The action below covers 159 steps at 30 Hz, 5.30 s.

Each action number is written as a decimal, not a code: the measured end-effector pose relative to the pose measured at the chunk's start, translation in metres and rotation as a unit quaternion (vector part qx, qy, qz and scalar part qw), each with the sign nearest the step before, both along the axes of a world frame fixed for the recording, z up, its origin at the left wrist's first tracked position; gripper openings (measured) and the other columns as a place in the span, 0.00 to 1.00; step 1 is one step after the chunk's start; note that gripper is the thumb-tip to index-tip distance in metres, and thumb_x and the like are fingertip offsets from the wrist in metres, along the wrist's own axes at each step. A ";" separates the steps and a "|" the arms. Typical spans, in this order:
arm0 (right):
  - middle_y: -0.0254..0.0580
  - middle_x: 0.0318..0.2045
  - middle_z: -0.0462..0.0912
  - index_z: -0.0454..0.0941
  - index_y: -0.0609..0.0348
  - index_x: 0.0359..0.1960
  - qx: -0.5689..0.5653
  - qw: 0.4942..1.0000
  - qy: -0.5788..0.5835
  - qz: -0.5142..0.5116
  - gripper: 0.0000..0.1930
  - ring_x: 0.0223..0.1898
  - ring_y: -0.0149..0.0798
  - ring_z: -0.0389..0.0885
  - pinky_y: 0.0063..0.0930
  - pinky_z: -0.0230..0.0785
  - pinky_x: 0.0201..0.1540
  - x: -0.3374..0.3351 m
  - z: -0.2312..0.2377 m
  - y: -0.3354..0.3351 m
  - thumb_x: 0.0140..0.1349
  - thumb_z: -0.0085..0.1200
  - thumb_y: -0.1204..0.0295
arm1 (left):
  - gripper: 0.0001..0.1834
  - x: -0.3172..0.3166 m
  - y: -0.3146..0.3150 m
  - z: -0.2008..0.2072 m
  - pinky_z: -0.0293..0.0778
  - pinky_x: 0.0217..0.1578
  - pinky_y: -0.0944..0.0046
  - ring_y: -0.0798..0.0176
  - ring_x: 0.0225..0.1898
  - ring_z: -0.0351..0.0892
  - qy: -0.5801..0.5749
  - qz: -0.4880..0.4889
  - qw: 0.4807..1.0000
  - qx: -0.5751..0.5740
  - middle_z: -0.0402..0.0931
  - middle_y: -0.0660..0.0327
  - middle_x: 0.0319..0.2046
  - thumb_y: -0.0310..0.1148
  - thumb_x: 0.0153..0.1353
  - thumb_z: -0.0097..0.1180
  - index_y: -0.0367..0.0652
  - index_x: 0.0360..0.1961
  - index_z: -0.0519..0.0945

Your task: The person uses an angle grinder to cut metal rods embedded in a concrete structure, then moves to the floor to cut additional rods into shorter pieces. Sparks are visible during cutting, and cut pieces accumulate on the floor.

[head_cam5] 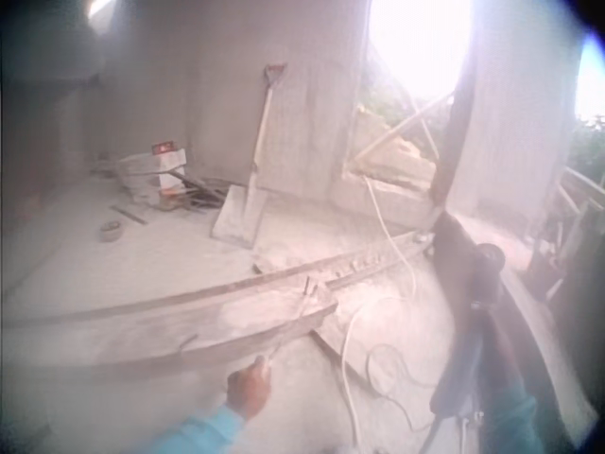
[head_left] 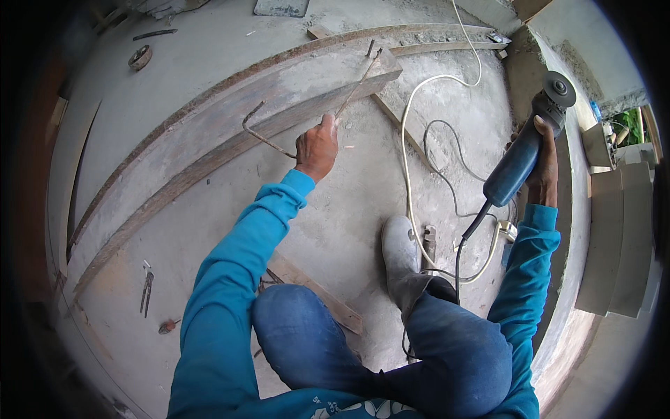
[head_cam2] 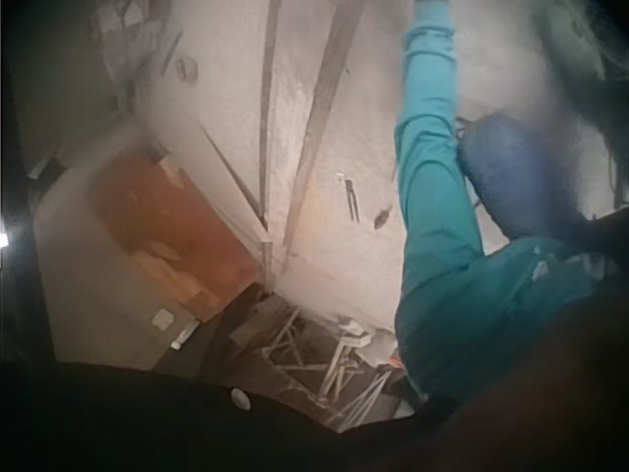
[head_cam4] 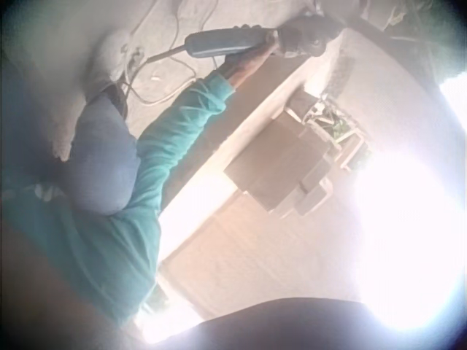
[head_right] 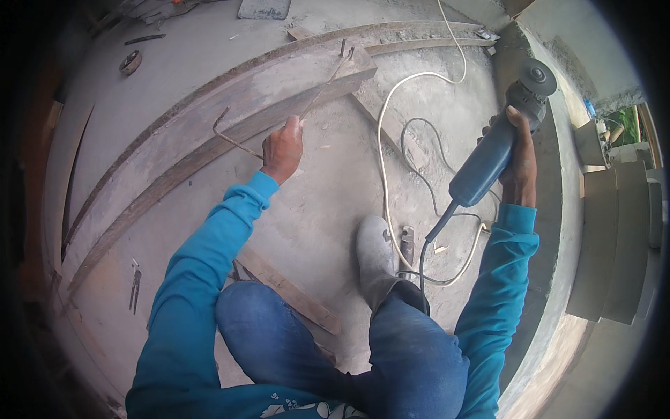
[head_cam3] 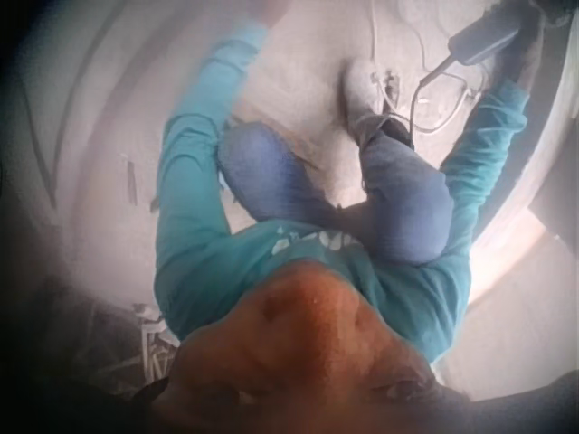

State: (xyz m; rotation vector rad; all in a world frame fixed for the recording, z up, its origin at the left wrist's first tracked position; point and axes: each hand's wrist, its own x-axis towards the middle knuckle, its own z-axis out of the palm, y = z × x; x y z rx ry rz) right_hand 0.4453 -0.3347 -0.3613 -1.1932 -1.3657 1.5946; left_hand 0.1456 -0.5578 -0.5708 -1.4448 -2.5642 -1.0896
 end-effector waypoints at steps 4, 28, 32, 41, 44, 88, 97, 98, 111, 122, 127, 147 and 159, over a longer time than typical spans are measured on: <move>0.42 0.30 0.78 0.75 0.62 0.42 -0.018 0.999 0.025 0.009 0.26 0.28 0.38 0.81 0.33 0.79 0.31 0.001 -0.019 0.032 0.55 0.65 0.50 | 0.11 -0.001 0.011 -0.009 0.73 0.29 0.39 0.36 0.29 0.80 -0.003 -0.007 0.998 -0.059 0.79 0.45 0.25 0.37 0.73 0.47 0.40 0.39 0.68; 0.44 0.26 0.79 0.74 0.62 0.43 -0.010 0.984 -0.039 0.173 0.26 0.23 0.37 0.81 0.32 0.79 0.27 -0.031 -0.082 0.124 0.56 0.64 0.51 | 0.11 0.098 0.107 -0.052 0.73 0.35 0.38 0.33 0.34 0.80 -0.154 0.154 0.976 -0.024 0.81 0.42 0.32 0.39 0.74 0.45 0.42 0.45 0.67; 0.44 0.27 0.79 0.74 0.64 0.42 -0.013 0.983 -0.055 0.177 0.27 0.24 0.38 0.82 0.33 0.79 0.25 -0.032 -0.087 0.116 0.54 0.65 0.51 | 0.09 0.107 0.092 -0.053 0.73 0.33 0.40 0.37 0.32 0.80 -0.098 0.134 0.985 -0.037 0.81 0.45 0.30 0.36 0.72 0.47 0.42 0.44 0.68; 0.44 0.29 0.78 0.73 0.65 0.43 -0.031 0.985 -0.061 0.161 0.27 0.26 0.39 0.82 0.34 0.79 0.27 -0.044 -0.092 0.084 0.54 0.65 0.53 | 0.06 0.089 0.038 -0.067 0.74 0.29 0.44 0.43 0.29 0.80 -0.025 0.158 0.986 0.050 0.78 0.51 0.25 0.34 0.68 0.53 0.46 0.42 0.73; 0.44 0.28 0.78 0.73 0.65 0.43 -0.026 0.984 -0.065 0.166 0.27 0.25 0.39 0.82 0.35 0.79 0.27 -0.050 -0.082 0.076 0.54 0.65 0.53 | 0.07 0.073 0.035 -0.075 0.74 0.30 0.44 0.42 0.30 0.80 -0.063 0.136 0.986 0.079 0.80 0.50 0.27 0.34 0.68 0.53 0.45 0.42 0.73; 0.36 0.29 0.79 0.76 0.62 0.44 -0.053 0.945 -0.133 0.294 0.21 0.26 0.30 0.78 0.25 0.72 0.29 -0.087 -0.150 0.105 0.56 0.65 0.60 | 0.15 0.097 0.098 -0.078 0.75 0.30 0.42 0.37 0.27 0.82 -0.158 0.070 0.977 -0.123 0.81 0.45 0.24 0.42 0.73 0.45 0.40 0.48 0.69; 0.38 0.26 0.79 0.76 0.61 0.41 -0.056 0.951 -0.115 0.281 0.21 0.23 0.32 0.79 0.27 0.73 0.28 -0.084 -0.157 0.098 0.56 0.66 0.58 | 0.22 0.029 0.084 -0.031 0.74 0.30 0.45 0.37 0.24 0.76 -0.273 0.065 0.958 0.056 0.76 0.44 0.20 0.47 0.73 0.48 0.34 0.41 0.76; 0.38 0.26 0.79 0.76 0.61 0.41 -0.055 0.951 -0.115 0.283 0.21 0.23 0.32 0.79 0.27 0.74 0.27 -0.085 -0.157 0.096 0.56 0.66 0.58 | 0.23 0.009 0.073 -0.041 0.73 0.29 0.47 0.41 0.23 0.76 -0.320 0.052 0.942 0.084 0.73 0.45 0.18 0.48 0.73 0.49 0.33 0.39 0.77; 0.38 0.29 0.80 0.75 0.62 0.43 -0.064 0.945 -0.112 0.300 0.23 0.27 0.33 0.81 0.27 0.75 0.29 -0.092 -0.162 0.090 0.55 0.66 0.57 | 0.21 -0.032 0.054 0.075 0.52 0.17 0.71 0.77 0.17 0.55 -0.567 0.067 0.821 0.025 0.58 0.72 0.16 0.51 0.73 0.50 0.44 0.31 0.73; 0.40 0.28 0.80 0.76 0.63 0.42 -0.067 0.944 -0.118 0.300 0.24 0.26 0.35 0.82 0.30 0.77 0.30 -0.108 -0.151 0.079 0.54 0.67 0.57 | 0.19 0.041 0.089 -0.014 0.48 0.16 0.73 0.77 0.17 0.50 -0.869 0.092 0.427 0.231 0.56 0.74 0.19 0.49 0.68 0.60 0.46 0.32 0.72; 0.39 0.27 0.80 0.76 0.63 0.43 -0.045 0.945 -0.137 0.292 0.23 0.25 0.34 0.80 0.29 0.75 0.30 -0.098 -0.148 0.082 0.55 0.66 0.58 | 0.21 0.045 0.102 -0.039 0.50 0.16 0.74 0.77 0.17 0.51 -0.852 0.162 0.431 0.249 0.56 0.74 0.18 0.49 0.66 0.62 0.44 0.30 0.72; 0.38 0.29 0.79 0.75 0.61 0.44 -0.080 0.945 -0.113 0.296 0.23 0.25 0.33 0.80 0.27 0.75 0.28 -0.098 -0.161 0.084 0.55 0.67 0.59 | 0.24 -0.045 0.019 -0.007 0.47 0.17 0.72 0.78 0.17 0.52 -0.623 0.213 0.746 0.103 0.54 0.76 0.17 0.51 0.61 0.67 0.36 0.35 0.81; 0.38 0.40 0.83 0.78 0.63 0.50 -0.007 0.917 -0.158 0.367 0.28 0.39 0.32 0.79 0.28 0.72 0.43 -0.121 -0.170 0.073 0.53 0.70 0.58 | 0.20 0.008 0.025 -0.001 0.57 0.18 0.68 0.74 0.16 0.62 -0.284 0.303 0.906 0.085 0.63 0.67 0.13 0.46 0.63 0.65 0.36 0.30 0.84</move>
